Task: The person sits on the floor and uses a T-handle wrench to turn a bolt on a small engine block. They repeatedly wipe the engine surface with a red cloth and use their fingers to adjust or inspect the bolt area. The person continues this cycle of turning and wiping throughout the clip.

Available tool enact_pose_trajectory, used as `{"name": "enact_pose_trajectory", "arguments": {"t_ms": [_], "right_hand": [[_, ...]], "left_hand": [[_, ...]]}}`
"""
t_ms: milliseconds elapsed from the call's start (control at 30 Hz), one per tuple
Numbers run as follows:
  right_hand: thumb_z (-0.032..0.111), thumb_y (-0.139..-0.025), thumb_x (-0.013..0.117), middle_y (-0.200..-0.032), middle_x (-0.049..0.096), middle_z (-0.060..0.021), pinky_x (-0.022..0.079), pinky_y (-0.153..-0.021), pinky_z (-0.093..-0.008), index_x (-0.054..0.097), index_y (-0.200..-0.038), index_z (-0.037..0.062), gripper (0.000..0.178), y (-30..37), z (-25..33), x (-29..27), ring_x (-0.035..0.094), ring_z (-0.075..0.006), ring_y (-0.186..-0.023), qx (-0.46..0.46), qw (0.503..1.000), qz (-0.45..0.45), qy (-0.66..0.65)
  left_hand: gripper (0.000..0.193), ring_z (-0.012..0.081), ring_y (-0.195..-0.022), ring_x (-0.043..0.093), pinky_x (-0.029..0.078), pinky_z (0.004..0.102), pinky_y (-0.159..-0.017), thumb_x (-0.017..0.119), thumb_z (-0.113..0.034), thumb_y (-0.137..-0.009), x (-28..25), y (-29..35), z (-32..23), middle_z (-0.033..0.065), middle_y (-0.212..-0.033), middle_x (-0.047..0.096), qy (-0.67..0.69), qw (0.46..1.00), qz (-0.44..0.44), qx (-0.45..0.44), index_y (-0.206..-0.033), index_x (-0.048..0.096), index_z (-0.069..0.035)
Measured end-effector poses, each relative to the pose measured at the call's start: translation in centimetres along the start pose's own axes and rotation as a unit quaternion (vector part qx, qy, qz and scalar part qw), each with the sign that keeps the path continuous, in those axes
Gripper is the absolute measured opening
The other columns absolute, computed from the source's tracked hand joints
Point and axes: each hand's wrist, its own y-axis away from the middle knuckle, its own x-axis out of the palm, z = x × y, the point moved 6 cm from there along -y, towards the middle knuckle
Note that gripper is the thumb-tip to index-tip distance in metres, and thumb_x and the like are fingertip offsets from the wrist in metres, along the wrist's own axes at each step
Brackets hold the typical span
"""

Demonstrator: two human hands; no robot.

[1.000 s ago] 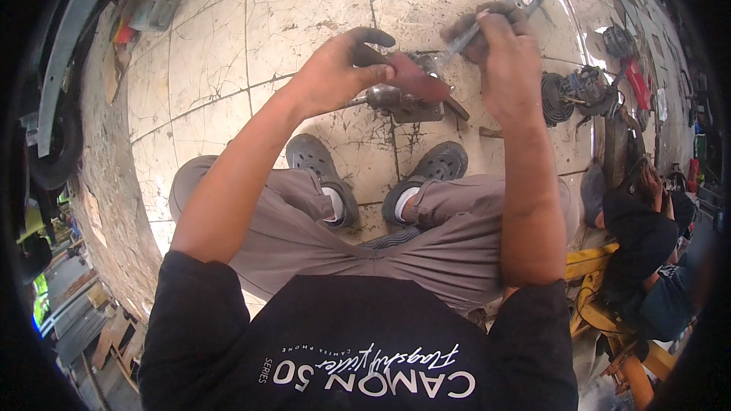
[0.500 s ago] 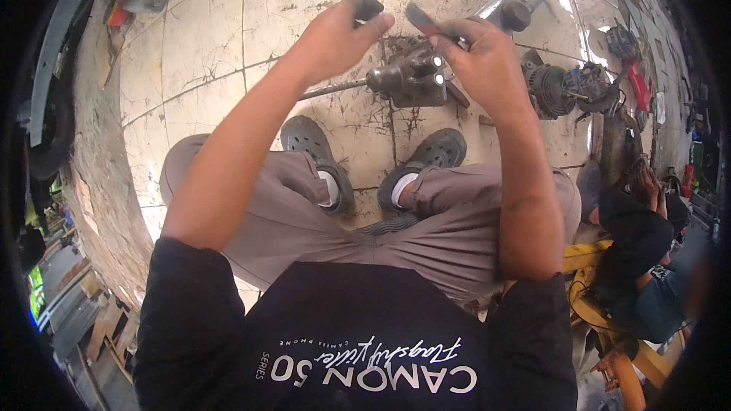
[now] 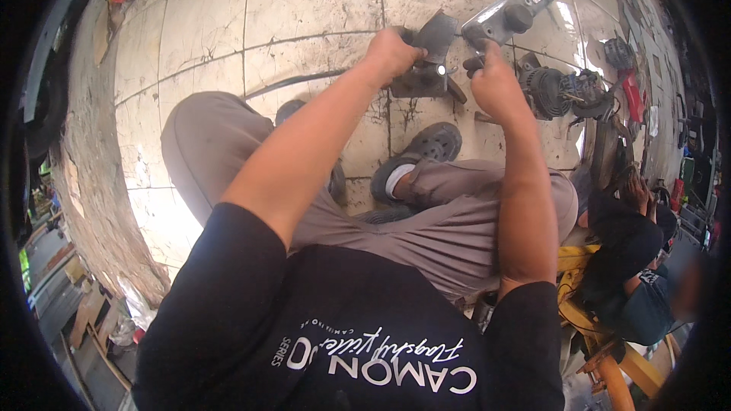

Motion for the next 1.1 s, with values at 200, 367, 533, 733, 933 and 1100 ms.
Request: {"name": "enact_pose_trajectory", "arguments": {"t_ms": [200,367,533,733,933,1100], "right_hand": [[0.011,-0.088,0.054,-0.100,0.068,-0.0230,0.050,-0.087,-0.0392,0.057,-0.130,0.0110,0.042,1.8,2.0,1.6,0.067,-0.0335,-0.096,0.108,0.980,0.114,-0.121],[0.016,-0.086,0.058,-0.096,0.068,-0.0218,0.049,-0.082,-0.0495,0.066,-0.118,0.0139,0.033,0.7,2.4,4.1,0.063,-0.0416,-0.092,-0.037,0.999,0.017,0.033],[0.017,-0.085,0.059,-0.096,0.068,-0.0168,0.050,-0.081,-0.0490,0.069,-0.109,0.0156,0.027,0.2,4.3,3.7,0.064,-0.0378,-0.093,-0.005,0.986,0.030,0.164],[0.016,-0.085,0.058,-0.102,0.066,-0.0140,0.051,-0.082,-0.0467,0.072,-0.105,0.0159,0.025,-0.7,4.5,5.1,0.065,-0.0359,-0.094,-0.051,0.981,-0.007,0.185],[0.013,-0.082,0.060,-0.106,0.065,-0.0122,0.052,-0.080,-0.0446,0.072,-0.103,0.0185,0.026,-0.9,4.4,5.8,0.065,-0.0337,-0.093,-0.018,0.972,-0.009,0.235],[0.012,-0.081,0.056,-0.105,0.066,-0.0135,0.051,-0.082,-0.0452,0.074,-0.096,0.0191,0.025,-1.6,4.7,6.0,0.065,-0.0342,-0.095,-0.002,0.970,0.033,0.240]], "left_hand": [[0.049,0.0319,-0.103,0.066,0.051,0.0381,-0.089,0.080,-0.025,-0.074,1.0,-0.5,3.2,0.0193,-0.109,0.069,-0.033,0.998,-0.048,0.014,-0.115,0.065,-0.001],[0.046,0.0338,-0.102,0.065,0.051,0.0396,-0.088,0.078,-0.025,-0.075,1.9,-0.9,2.7,0.0206,-0.107,0.069,-0.074,0.996,-0.031,0.029,-0.113,0.066,-0.002],[0.042,0.0359,-0.105,0.063,0.050,0.0407,-0.092,0.076,-0.024,-0.076,2.0,-1.0,2.2,0.0219,-0.109,0.067,-0.079,0.995,-0.034,0.048,-0.109,0.065,0.000],[0.047,0.0336,-0.106,0.064,0.051,0.0382,-0.092,0.077,-0.028,-0.076,1.4,-2.0,2.5,0.0201,-0.111,0.067,-0.083,0.994,-0.002,0.068,-0.113,0.065,-0.002],[0.058,0.0287,-0.122,0.055,0.040,0.0473,-0.103,0.072,-0.041,-0.077,-0.9,-0.2,2.6,0.0135,-0.121,0.065,-0.189,0.978,0.081,0.032,-0.126,0.061,-0.012],[0.042,0.0264,-0.124,0.052,0.033,0.0503,-0.107,0.065,-0.038,-0.086,-4.2,1.7,6.6,0.0063,-0.119,0.066,-0.454,0.889,0.059,-0.003,-0.123,0.063,-0.019]]}}
